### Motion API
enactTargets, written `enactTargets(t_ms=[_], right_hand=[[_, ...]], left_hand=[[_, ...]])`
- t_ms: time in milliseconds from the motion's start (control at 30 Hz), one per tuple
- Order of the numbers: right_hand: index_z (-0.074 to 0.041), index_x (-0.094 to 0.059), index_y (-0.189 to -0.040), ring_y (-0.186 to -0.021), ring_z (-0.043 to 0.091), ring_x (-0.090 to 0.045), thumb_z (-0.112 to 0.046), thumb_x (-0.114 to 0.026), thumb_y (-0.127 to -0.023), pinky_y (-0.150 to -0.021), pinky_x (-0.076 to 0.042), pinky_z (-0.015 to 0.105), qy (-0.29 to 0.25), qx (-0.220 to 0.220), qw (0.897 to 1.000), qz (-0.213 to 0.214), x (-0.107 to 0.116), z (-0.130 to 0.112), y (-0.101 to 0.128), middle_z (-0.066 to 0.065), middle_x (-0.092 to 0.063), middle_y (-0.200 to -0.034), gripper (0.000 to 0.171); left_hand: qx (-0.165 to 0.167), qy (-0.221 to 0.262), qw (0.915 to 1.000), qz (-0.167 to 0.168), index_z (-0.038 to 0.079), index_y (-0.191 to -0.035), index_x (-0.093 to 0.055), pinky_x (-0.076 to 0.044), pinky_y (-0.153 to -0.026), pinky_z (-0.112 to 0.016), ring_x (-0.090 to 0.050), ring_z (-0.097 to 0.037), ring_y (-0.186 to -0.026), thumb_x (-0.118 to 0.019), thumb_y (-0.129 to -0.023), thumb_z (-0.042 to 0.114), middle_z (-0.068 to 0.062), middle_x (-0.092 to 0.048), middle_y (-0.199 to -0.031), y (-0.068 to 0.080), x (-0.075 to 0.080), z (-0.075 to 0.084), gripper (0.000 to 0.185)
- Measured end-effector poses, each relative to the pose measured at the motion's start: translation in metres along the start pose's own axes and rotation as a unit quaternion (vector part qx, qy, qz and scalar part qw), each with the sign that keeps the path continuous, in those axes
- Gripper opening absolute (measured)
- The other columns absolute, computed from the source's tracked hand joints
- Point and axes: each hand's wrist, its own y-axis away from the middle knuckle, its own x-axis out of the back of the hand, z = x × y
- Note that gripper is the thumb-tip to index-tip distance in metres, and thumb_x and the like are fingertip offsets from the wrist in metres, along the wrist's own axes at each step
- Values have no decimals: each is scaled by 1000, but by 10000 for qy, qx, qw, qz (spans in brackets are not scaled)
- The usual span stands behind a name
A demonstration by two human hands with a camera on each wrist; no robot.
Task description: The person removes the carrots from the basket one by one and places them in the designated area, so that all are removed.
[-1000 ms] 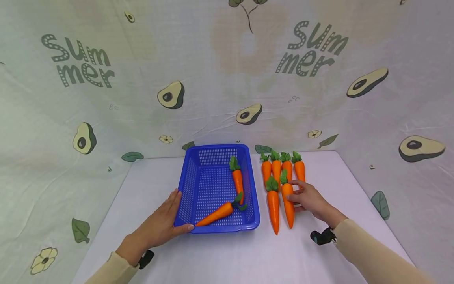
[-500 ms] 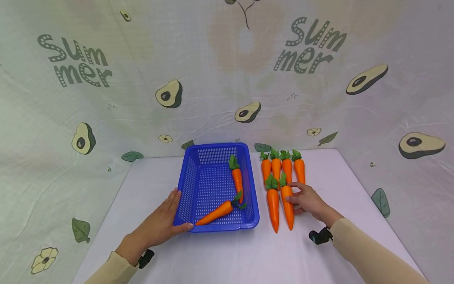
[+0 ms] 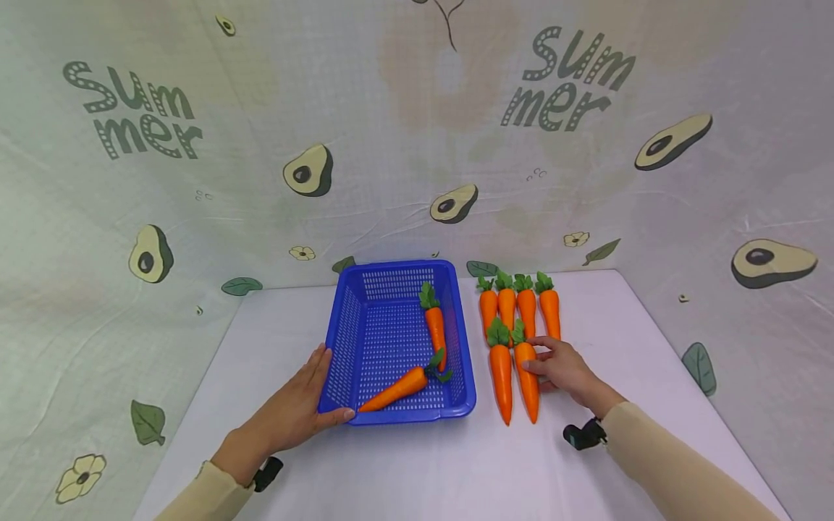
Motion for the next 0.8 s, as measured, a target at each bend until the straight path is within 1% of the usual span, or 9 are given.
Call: enactTargets(t_ms=[167, 300, 567, 800], right_hand=[[3, -39, -156, -91, 22, -70, -26, -75, -100, -80, -66, 39, 297, 192, 9993, 115, -3, 2, 0, 37, -55, -137, 73], [3, -40, -156, -93, 23, -69, -26, -75, -100, -80, -66, 38, 360, 274, 9988, 161, -5, 3, 0, 36, -54, -138, 73], [3, -40, -156, -101, 26, -69, -24, -75, -100, -84, -65, 37, 228, 411, 9987, 186, -6, 4, 1, 36, -51, -144, 71], [5, -40, -156, -103, 26, -70, -21, -71, -101, -85, -65, 37, 132, 470, 9986, 192, -5, 4, 2, 36, -50, -145, 68]], left_hand=[[-57, -21, 10000, 41, 0, -168, -13, -32, -125, -57, -26, -42, -160, -57, -87, 85, -20, -8, -177, 0, 1, 0, 125], [-69, 18, 10000, 55, 0, -168, -14, -34, -124, -57, -27, -43, -159, -57, -87, 86, -21, -9, -177, 0, 1, 0, 126], [22, 57, 10000, -13, 2, -169, -12, -33, -125, -58, -26, -42, -160, -60, -87, 83, -19, -6, -177, -1, 2, 1, 125], [38, 63, 10000, -65, 2, -169, -10, -32, -125, -58, -25, -42, -160, -61, -88, 81, -19, -5, -178, -1, 2, 1, 124]])
